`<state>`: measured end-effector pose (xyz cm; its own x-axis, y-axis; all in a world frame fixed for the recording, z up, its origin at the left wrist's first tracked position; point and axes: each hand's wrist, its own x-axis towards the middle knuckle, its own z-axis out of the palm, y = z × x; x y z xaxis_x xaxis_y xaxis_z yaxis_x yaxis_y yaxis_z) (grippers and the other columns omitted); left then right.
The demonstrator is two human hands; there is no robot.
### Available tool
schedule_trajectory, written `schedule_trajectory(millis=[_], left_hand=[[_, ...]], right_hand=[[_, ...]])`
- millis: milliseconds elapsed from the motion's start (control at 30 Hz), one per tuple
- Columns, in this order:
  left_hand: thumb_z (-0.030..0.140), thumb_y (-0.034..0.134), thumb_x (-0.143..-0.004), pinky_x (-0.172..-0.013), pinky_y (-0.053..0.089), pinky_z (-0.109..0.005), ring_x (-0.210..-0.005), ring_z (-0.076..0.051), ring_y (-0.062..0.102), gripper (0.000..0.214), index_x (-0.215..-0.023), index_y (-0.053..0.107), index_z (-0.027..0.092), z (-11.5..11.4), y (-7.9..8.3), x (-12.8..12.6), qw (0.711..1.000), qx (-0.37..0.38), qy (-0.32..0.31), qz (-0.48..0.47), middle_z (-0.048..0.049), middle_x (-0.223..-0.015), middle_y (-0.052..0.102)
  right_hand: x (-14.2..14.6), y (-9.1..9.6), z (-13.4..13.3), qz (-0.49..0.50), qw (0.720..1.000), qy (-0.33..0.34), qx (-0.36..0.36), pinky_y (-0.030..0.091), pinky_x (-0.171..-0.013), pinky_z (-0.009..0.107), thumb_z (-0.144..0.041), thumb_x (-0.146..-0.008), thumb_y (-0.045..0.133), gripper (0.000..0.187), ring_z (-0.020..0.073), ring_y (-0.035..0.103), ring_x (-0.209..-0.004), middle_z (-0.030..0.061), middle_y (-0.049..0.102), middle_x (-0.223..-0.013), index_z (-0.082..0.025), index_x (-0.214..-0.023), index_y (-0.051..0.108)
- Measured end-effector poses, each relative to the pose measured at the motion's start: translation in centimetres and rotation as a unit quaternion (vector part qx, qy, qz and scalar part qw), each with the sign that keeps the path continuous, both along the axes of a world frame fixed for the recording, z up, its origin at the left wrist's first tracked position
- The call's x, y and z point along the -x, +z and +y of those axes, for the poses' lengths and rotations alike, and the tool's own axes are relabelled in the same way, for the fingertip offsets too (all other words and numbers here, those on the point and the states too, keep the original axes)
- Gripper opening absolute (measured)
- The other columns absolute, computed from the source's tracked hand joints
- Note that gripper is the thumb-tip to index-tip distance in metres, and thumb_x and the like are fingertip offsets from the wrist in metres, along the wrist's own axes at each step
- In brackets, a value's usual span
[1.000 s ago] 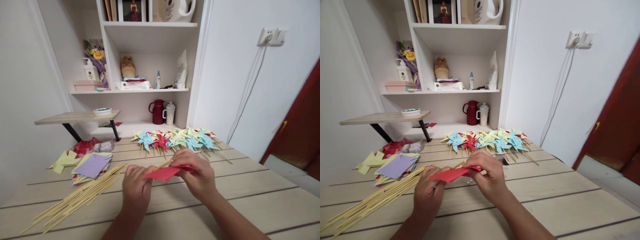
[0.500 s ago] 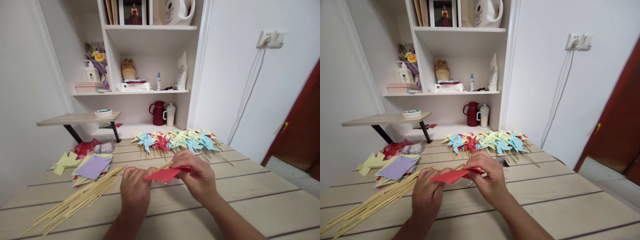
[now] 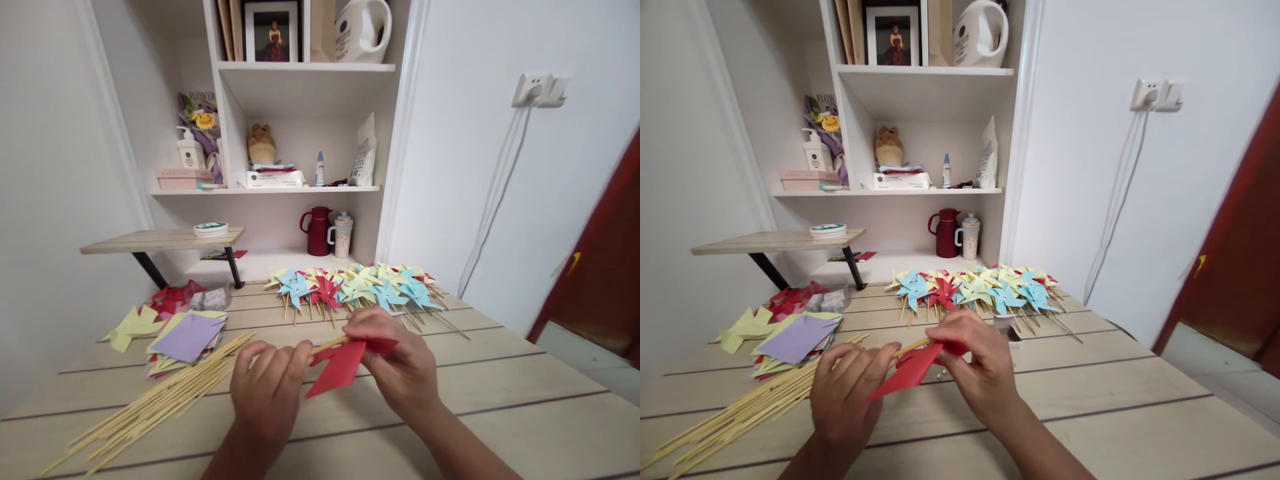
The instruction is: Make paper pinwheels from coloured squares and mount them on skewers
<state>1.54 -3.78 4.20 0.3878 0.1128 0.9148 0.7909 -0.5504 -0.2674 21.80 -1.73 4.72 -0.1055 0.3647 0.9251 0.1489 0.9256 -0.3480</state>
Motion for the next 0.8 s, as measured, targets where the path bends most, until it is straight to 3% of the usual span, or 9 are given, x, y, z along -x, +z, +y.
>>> schedule_trajectory(millis=[267,500,800], left_hand=[[0.008,0.050,-0.094,-0.076,0.041,-0.032,-0.058,-0.012,0.059,0.016,-0.101,0.063,0.014,0.06,-0.08,-0.28,0.999,-0.030,0.012,-0.012,0.0012,-0.066,0.069],[0.010,0.046,-0.097,-0.077,0.042,-0.032,-0.060,-0.011,0.060,0.018,-0.101,0.062,0.015,-0.30,-0.26,-0.58,1.000,-0.004,0.000,-0.020,0.0013,-0.070,0.070],[0.012,0.045,-0.098,-0.077,0.040,-0.032,-0.059,-0.011,0.059,0.019,-0.102,0.063,0.015,-0.22,-0.50,-0.67,1.000,0.007,-0.005,-0.027,0.0022,-0.066,0.068]], right_hand=[[0.52,0.18,-0.30,0.010,0.999,-0.037,-0.006,0.054,-0.078,0.039,-0.006,-0.085,0.067,0.030,0.0199,0.064,-0.086,0.0026,0.070,-0.085,-0.027,-0.105,0.070],[0.60,0.32,-0.65,0.009,0.997,-0.073,-0.020,0.052,-0.093,0.043,-0.010,-0.084,0.068,0.020,0.0194,0.065,-0.085,0.0011,0.070,-0.081,-0.025,-0.098,0.071],[0.47,0.11,-0.43,-0.008,0.993,-0.107,-0.053,0.047,-0.096,0.048,-0.010,-0.085,0.065,0.021,0.0187,0.065,-0.077,-0.0003,0.070,-0.079,-0.025,-0.098,0.067]])
